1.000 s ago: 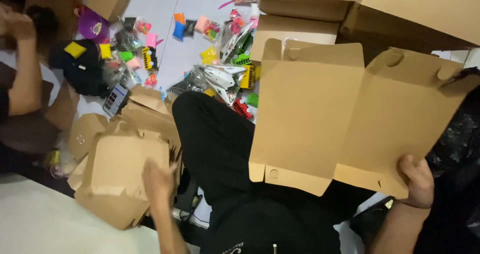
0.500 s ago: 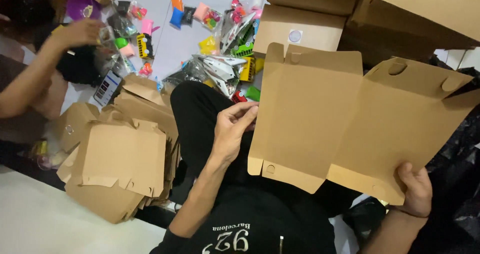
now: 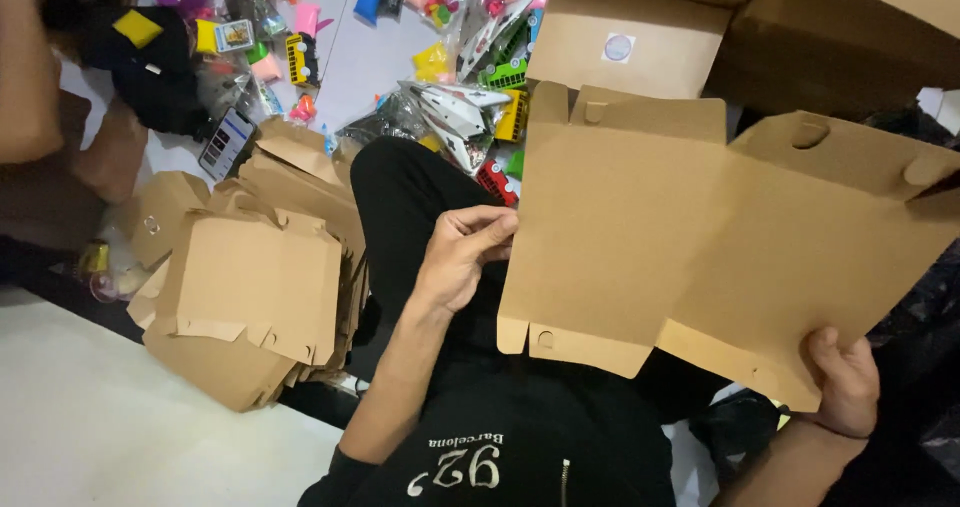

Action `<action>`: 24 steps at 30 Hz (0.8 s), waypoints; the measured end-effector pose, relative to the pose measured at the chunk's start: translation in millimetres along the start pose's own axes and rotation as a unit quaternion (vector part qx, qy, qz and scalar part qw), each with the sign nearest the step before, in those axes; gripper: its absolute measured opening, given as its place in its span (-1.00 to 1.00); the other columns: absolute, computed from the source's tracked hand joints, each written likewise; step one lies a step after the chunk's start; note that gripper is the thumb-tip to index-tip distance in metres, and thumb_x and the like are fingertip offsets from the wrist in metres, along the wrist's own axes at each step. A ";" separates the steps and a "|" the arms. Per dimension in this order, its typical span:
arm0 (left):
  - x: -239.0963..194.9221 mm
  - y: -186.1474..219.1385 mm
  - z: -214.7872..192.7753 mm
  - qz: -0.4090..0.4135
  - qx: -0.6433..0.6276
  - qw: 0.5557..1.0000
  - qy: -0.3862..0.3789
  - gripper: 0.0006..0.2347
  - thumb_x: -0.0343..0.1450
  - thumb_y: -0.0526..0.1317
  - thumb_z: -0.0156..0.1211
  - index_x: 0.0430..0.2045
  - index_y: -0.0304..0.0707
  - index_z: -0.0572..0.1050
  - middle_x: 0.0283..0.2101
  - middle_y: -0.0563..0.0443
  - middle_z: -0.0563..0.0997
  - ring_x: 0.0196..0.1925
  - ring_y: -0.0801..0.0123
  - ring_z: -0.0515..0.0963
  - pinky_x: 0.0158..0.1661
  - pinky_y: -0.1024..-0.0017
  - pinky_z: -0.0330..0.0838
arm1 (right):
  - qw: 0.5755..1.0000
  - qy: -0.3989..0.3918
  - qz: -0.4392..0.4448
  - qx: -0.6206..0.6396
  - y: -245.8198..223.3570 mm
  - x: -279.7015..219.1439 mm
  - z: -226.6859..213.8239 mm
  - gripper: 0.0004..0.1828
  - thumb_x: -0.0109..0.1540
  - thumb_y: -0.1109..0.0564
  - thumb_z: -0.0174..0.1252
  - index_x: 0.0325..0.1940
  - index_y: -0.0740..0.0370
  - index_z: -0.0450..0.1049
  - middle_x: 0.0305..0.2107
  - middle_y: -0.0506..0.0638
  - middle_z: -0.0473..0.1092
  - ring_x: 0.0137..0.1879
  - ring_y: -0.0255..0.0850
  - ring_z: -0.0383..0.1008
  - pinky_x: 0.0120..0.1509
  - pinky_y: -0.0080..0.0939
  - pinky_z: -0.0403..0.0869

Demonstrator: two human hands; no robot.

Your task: The person sits on the floor and assembles small cardboard boxes by folding the flat pieces and tucking the flaps into slots. They handle several boxes, picking them from a stack, folding them into shape, and placing the finished boxes aside.

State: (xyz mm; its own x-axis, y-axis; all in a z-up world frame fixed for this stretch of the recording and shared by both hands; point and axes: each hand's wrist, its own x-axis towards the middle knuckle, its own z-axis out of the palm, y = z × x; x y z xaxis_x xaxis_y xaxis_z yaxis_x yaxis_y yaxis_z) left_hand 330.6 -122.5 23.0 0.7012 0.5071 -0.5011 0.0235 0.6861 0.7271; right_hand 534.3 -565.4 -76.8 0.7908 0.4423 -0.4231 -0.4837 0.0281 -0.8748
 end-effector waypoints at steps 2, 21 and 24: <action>5.7 -6.8 -15.4 -0.034 -0.039 0.998 -0.032 -0.82 0.39 -0.35 0.32 -0.23 -0.55 0.63 -0.34 -0.17 0.70 -0.39 0.38 0.67 -0.30 0.54 0.60 | 1.000 0.003 0.002 0.009 2.4 -3.1 0.4 -0.64 0.47 0.12 -0.03 0.33 0.29 0.34 0.00 -0.07 0.42 -0.05 -0.44 0.39 0.12 -0.55 0.31; 0.6 7.7 -21.5 0.013 0.123 0.992 -0.040 -0.89 0.46 -0.34 0.21 -0.26 -0.44 0.59 -0.33 -0.04 0.63 -0.34 0.49 0.57 -0.24 0.55 0.52 | 0.994 0.069 0.052 -0.064 6.9 -36.2 -22.7 -0.55 0.34 0.24 0.04 0.34 0.33 0.32 0.04 0.00 0.40 -0.05 -0.29 0.38 0.10 -0.39 0.35; 5.3 -6.7 -41.8 -0.028 0.044 0.998 -0.044 -0.86 0.44 -0.34 0.25 -0.25 -0.50 0.62 -0.35 -0.13 0.64 -0.37 0.38 0.60 -0.32 0.53 0.53 | 0.995 0.036 0.057 -0.073 -2.4 -27.0 -18.9 -0.80 0.37 0.14 0.07 0.02 0.29 0.40 -0.38 -0.13 0.34 -0.42 -0.45 0.19 -0.36 -0.50 0.15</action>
State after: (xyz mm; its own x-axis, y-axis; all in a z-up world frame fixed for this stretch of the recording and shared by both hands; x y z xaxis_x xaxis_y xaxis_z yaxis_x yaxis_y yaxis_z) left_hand 304.3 -102.6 -4.1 0.7563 0.4192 -0.5023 0.1241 0.6618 0.7393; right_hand 521.3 -594.4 -67.8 0.7615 0.3701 -0.5321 -0.5159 -0.1508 -0.8433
